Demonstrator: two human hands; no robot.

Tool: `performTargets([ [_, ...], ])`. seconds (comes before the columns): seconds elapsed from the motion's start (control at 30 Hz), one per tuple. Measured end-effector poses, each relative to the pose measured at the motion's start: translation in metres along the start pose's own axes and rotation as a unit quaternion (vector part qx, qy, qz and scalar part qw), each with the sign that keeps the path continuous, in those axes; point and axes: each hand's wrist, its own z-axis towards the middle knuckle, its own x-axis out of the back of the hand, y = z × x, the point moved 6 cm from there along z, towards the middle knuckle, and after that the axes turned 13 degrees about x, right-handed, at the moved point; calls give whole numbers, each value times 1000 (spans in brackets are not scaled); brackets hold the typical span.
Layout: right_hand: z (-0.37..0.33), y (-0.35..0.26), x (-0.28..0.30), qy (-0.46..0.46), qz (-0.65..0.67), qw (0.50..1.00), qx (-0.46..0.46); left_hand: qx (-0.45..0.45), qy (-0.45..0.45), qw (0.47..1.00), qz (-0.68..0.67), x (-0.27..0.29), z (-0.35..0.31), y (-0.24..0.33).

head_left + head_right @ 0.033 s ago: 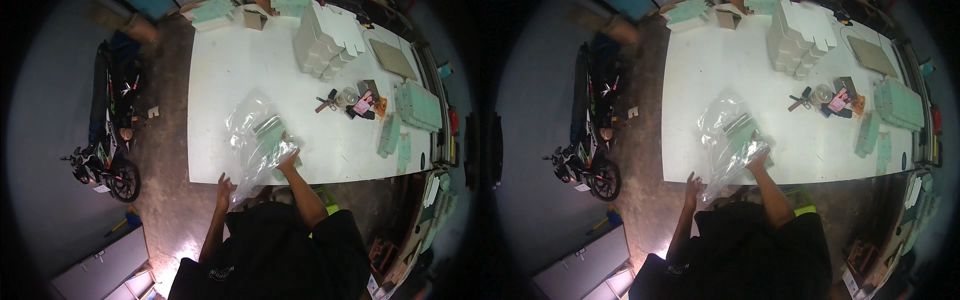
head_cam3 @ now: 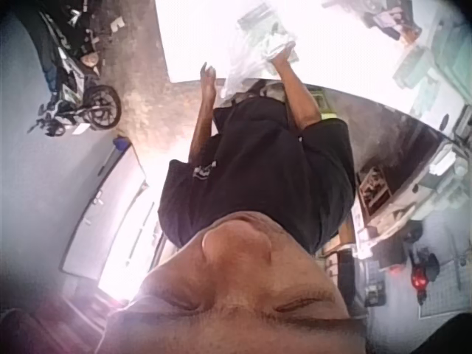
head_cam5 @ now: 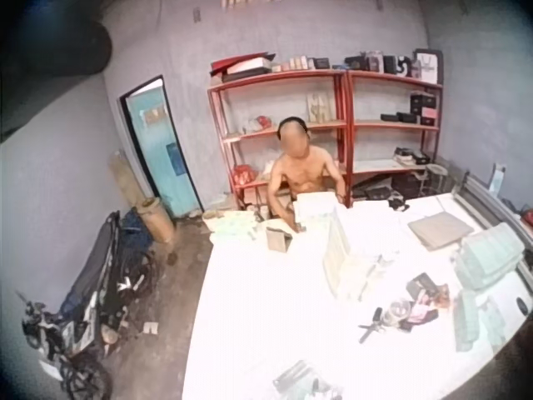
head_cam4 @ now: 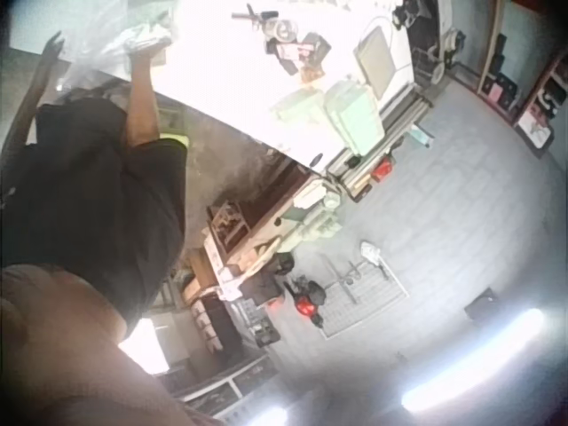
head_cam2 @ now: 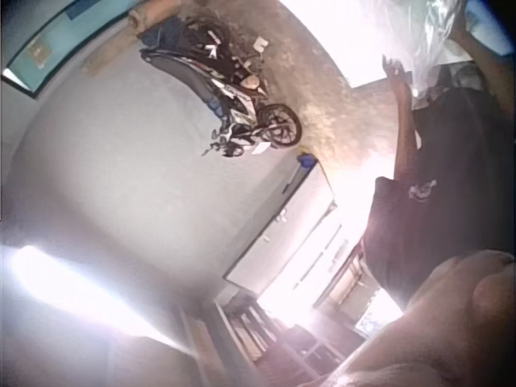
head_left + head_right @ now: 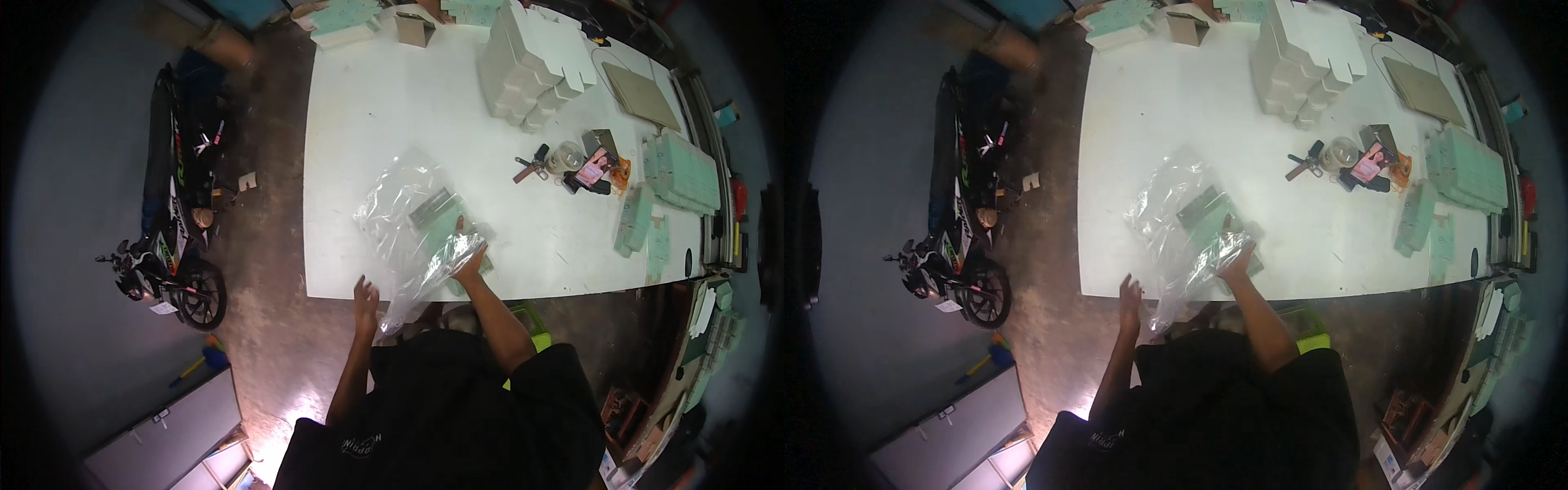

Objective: The person wraps stacks of light green rectangular items in a clear plastic bag on a white table. They repeatedly pick up stacks, place them into the bag, and smooth the plastic to enclose the items.

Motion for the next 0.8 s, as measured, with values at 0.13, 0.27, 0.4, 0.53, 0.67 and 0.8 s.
performTargets([
  [0.13,-23,-15,1,-8,-89,996,30,-10,125,989,84,-51,51,28],
  [0.27,-9,-3,14,55,-129,989,36,-272,129,930,212,-129,12,129],
  [0.4,-27,12,-22,56,-110,992,3,-255,-159,856,421,-222,-39,159],
  [0.53,5,-31,21,-46,103,993,-17,-323,-251,807,427,-273,-43,120],
  [0.67,16,-29,41,-4,101,994,-37,-424,-308,747,409,-296,-137,139],
  [0.8,37,-59,39,-47,102,994,-2,-361,-311,774,417,-266,-137,156],
])
